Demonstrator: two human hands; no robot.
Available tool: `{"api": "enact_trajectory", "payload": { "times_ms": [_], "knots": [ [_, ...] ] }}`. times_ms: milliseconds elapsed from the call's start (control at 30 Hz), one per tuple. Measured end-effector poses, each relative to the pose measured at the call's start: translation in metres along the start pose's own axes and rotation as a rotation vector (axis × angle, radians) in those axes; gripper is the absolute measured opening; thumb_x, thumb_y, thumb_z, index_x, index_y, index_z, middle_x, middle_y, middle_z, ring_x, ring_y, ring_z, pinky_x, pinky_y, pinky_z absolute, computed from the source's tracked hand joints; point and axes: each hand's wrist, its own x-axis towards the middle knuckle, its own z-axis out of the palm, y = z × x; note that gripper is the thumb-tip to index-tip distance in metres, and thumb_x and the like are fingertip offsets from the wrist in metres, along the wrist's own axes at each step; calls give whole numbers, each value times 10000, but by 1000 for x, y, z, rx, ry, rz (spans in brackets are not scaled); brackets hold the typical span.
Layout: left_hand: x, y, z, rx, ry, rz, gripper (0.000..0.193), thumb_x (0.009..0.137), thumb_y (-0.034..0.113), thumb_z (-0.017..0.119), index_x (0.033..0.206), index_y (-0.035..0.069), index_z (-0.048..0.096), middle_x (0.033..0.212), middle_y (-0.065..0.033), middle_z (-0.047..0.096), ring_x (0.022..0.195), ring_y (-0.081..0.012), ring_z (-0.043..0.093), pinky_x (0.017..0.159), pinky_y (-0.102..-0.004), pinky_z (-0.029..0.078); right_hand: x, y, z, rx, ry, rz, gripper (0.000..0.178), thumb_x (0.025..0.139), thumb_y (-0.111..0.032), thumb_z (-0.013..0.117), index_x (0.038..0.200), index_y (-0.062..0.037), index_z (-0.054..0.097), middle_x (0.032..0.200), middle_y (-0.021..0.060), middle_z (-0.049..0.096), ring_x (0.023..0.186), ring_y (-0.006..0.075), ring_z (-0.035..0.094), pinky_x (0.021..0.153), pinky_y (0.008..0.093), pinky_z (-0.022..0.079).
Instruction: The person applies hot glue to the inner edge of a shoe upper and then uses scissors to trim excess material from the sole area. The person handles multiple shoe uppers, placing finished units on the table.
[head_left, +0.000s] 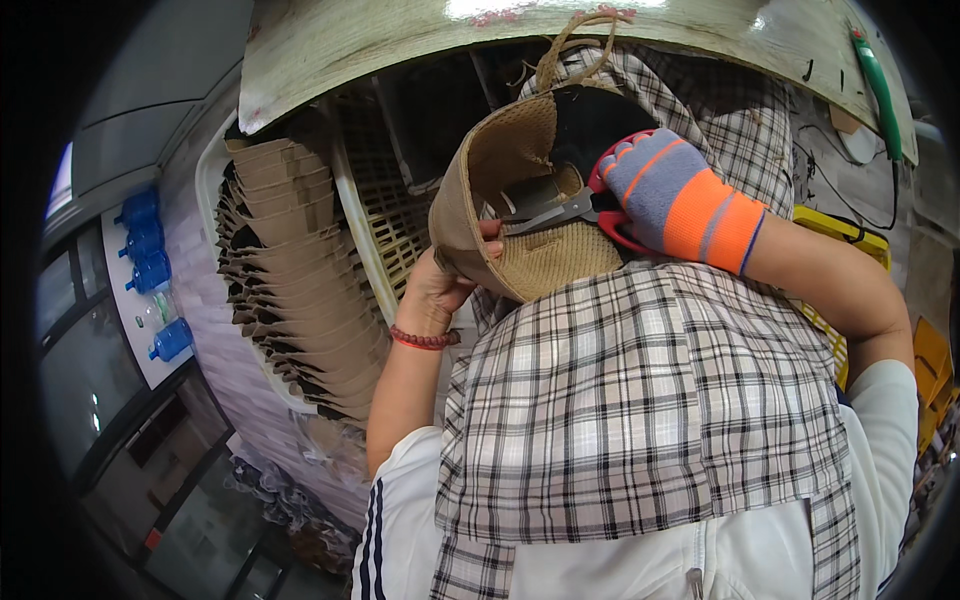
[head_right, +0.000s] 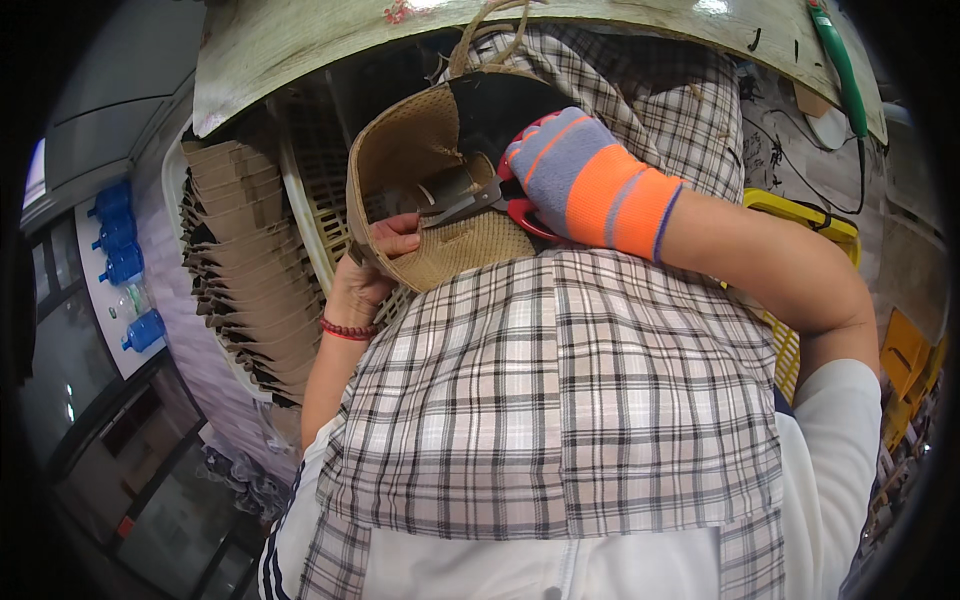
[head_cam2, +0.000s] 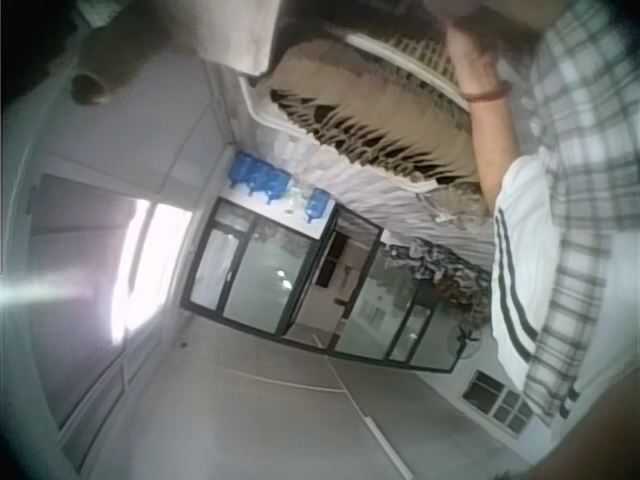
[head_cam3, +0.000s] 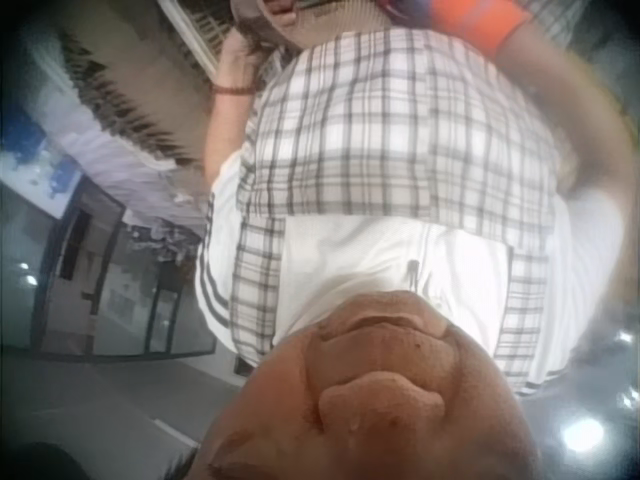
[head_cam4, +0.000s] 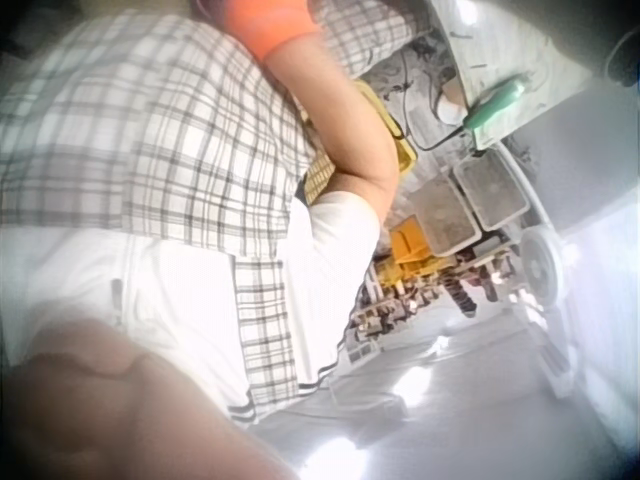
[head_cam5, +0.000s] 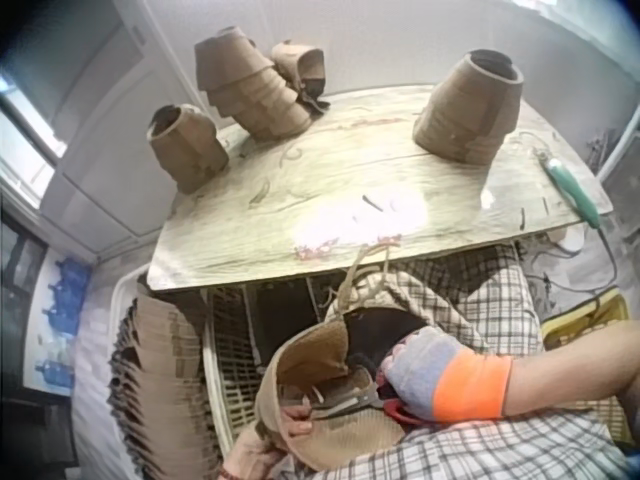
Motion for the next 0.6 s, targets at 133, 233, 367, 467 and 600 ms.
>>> {"api": "enact_trajectory", "payload": {
  "times_ms": [133,233,367,467,600],
  "knots": [
    [2,-3,-6,32,-45,-15,479,802,-20,695,1257,-125,585,1174,-190,693,1017,-240,697,954,-322,546,5,-1,3,-33,-15,-17,278,807,-359,744,971,-135,734,840,71,708,840,245,693,749,361,544],
    [3,-2,-6,33,-59,-28,487,799,-13,702,1257,-127,582,1180,-190,690,1021,-241,694,958,-324,542,6,0,1,-21,-55,-13,284,818,-369,736,976,-133,733,835,67,710,831,247,698,746,357,548],
    [5,2,-2,-34,-22,-47,468,688,-27,853,1115,-56,665,1064,-152,709,949,-260,706,831,-384,609,6,4,-2,6,-119,42,271,838,-362,722,985,-135,731,852,67,718,841,248,703,749,350,554],
    [7,-3,-8,-49,-2,-26,447,690,-36,848,1099,-54,670,1056,-153,710,927,-256,711,800,-381,616,6,7,1,7,-66,7,268,844,-350,717,1002,-135,727,863,71,721,839,252,704,742,353,557],
    [6,-2,-9,-44,19,-23,426,696,-43,843,1087,-49,672,1038,-153,710,899,-246,714,772,-368,622,9,3,2,6,-69,-11,272,844,-343,715,1011,-128,718,868,74,721,827,255,704,731,362,559]
  ]
}}
